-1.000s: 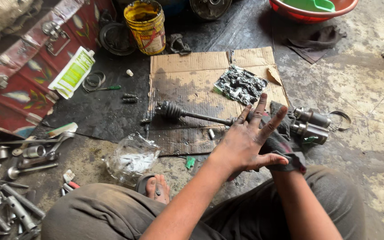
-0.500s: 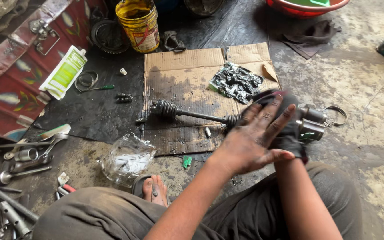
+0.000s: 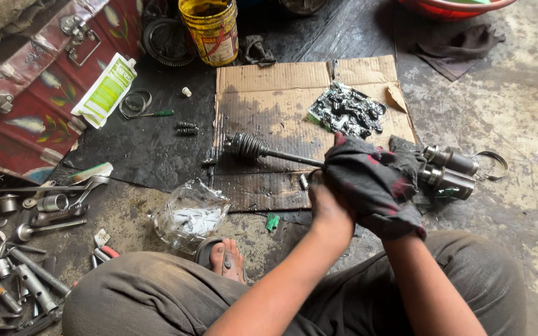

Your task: The person applies grease to a CV axle joint and wipes their hands and the part with a cloth while sitting on the floor.

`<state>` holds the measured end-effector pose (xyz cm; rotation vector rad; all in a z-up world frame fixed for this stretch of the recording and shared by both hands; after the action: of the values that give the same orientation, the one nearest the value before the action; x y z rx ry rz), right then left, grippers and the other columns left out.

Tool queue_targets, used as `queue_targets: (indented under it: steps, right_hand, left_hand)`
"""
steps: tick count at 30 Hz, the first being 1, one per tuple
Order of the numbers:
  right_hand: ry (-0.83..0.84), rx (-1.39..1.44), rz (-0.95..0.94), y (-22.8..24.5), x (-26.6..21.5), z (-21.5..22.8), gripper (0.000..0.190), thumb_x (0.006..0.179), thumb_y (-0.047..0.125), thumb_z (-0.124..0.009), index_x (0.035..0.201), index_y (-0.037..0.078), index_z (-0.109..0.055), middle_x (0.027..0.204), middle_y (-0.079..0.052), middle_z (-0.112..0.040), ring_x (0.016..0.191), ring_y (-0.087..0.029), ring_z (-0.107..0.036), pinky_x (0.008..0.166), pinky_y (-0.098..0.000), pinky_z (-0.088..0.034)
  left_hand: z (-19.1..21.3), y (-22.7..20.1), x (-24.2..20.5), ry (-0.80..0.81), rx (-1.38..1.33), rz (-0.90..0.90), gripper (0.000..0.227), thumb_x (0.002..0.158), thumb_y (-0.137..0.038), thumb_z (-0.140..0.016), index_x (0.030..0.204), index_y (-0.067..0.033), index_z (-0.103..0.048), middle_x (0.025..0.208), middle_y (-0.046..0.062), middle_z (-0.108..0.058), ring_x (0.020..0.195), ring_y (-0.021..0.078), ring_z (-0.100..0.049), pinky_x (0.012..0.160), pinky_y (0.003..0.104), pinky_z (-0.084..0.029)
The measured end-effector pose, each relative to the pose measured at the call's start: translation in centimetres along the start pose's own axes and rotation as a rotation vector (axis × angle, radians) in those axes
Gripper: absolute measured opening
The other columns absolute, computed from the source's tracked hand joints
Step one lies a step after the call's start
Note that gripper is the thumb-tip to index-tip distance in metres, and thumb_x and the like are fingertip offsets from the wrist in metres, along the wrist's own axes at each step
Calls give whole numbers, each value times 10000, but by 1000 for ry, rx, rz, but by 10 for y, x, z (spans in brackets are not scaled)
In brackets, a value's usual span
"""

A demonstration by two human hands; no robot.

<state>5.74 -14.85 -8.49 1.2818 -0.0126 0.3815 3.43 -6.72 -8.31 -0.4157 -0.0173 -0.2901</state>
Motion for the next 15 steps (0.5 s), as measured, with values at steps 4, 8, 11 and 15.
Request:
queue_targets:
  steps: [4, 8, 11, 15]
  right_hand:
    - [-76, -31, -50, 32, 5, 4, 239, 999, 271, -612, 1121, 71, -657, 1013, -109, -661, 902, -245, -612, 796, -354, -515]
    - [-174, 113, -237, 60, 7, 22, 171, 988, 246, -646, 1054, 91, -675, 939, -78, -663, 845, -209, -614, 751, -328, -505]
    - [-295, 424, -385, 66, 6, 30, 125, 981, 227, -672, 1004, 106, -689, 884, -55, -665, 802, -182, -616, 717, -308, -497]
    - [-375, 716, -442, 59, 9, 35, 187, 992, 241, -659, 929, 65, -665, 792, -63, -655, 695, -180, -619, 632, -305, -490]
  left_hand:
    - [11, -25, -17, 159, 491, -91, 330, 963, -223, -566, 1277, -162, -647, 1537, 86, -423, 1217, 293, -546, 947, 396, -483]
    - [44, -44, -25, 150, 573, -193, 266, 920, -220, -626, 1148, -122, -723, 1424, 114, -514, 1152, 303, -578, 873, 402, -510]
    - [63, -55, -27, 95, 570, -260, 233, 888, -219, -670, 1051, -93, -780, 1339, 135, -582, 1104, 311, -602, 818, 406, -530]
    - [91, -63, -26, 23, 447, -342, 234, 811, -242, -729, 964, -86, -810, 1457, 175, -525, 1154, 319, -589, 865, 409, -535]
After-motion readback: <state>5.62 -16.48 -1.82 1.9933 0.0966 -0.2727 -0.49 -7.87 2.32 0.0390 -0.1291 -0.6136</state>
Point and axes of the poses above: each hand's wrist, its own x-axis towards the middle knuckle, its own z-axis out of the back of the hand, y = z × x, the point moved 6 cm from there along x, towards the middle knuckle
